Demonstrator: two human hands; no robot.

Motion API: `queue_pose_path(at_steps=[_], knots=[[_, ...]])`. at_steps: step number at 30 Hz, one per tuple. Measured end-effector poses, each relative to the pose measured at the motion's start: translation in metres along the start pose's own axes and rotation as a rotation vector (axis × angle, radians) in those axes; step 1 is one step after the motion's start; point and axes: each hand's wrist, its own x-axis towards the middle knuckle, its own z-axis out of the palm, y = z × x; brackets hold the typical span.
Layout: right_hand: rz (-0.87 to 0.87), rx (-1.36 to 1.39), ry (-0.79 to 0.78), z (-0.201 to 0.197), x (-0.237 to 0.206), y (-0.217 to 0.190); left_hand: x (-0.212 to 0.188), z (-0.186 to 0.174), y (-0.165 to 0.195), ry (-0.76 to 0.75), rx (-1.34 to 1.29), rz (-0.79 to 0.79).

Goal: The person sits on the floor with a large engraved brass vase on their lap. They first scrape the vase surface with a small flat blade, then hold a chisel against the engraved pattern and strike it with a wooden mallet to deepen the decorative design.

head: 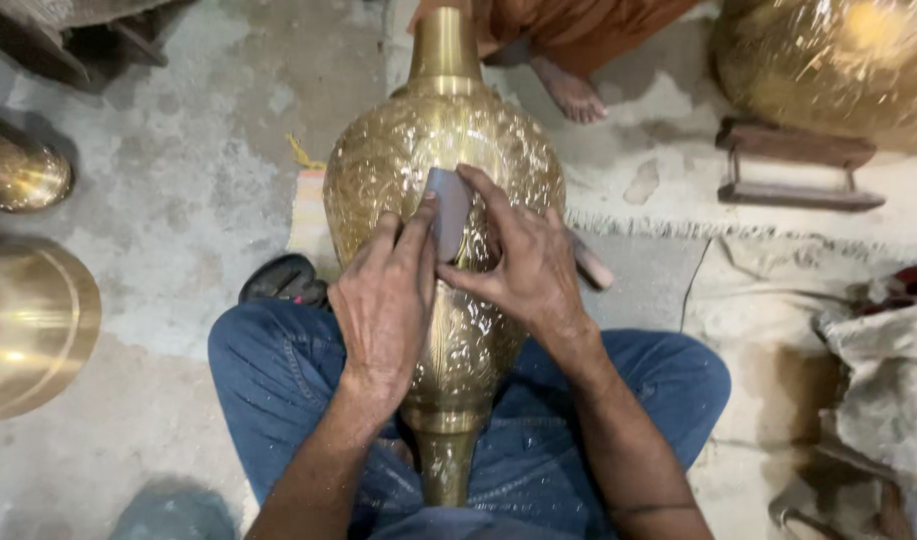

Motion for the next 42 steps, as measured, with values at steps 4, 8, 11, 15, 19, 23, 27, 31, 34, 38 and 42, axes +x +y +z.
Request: queue_pose_path(at_steps=[4, 8, 11, 15, 19, 23, 27, 31, 34, 38, 42], knots=[[0.034, -0.032, -0.002, -0.006, 0.000, -0.006, -0.004, -0.004, 0.000, 0.012, 0.050, 0.016], [-0.143, 0.044, 0.123, -0.009, -0.004, -0.006, -0.006, 0.002, -0.003, 0.012, 0.054, 0.025], [0.038, 0.045, -0.019, -0.003, -0.003, -0.003, -0.007, 0.005, -0.007, 0.042, 0.047, 0.052], [-0.089, -0.014, 0.090, 0.004, 0.000, 0.002, -0.009, 0.004, -0.008, -0.005, 0.069, 0.014], [-0.035, 0.030, 0.021, 0.008, -0.003, 0.002, -0.008, 0.006, -0.008, 0.020, 0.082, 0.043], [-0.086, 0.049, 0.079, 0.009, -0.003, -0.001, -0.010, 0.008, -0.012, 0.028, 0.112, 0.048], [0.007, 0.001, 0.023, 0.009, -0.001, -0.006, -0.014, 0.008, -0.017, -0.040, 0.062, 0.011], [0.031, 0.075, -0.021, 0.007, -0.002, -0.009, -0.016, 0.007, -0.019, 0.021, 0.088, 0.071], [-0.134, 0.001, 0.125, 0.005, -0.002, -0.009, -0.015, 0.004, -0.017, -0.004, 0.059, 0.035], [0.043, 0.023, -0.023, 0.003, -0.001, -0.012, -0.009, 0.003, -0.014, 0.022, 0.072, 0.053], [0.002, 0.037, 0.006, 0.001, -0.002, -0.014, -0.007, 0.001, -0.012, 0.026, 0.042, 0.031]])
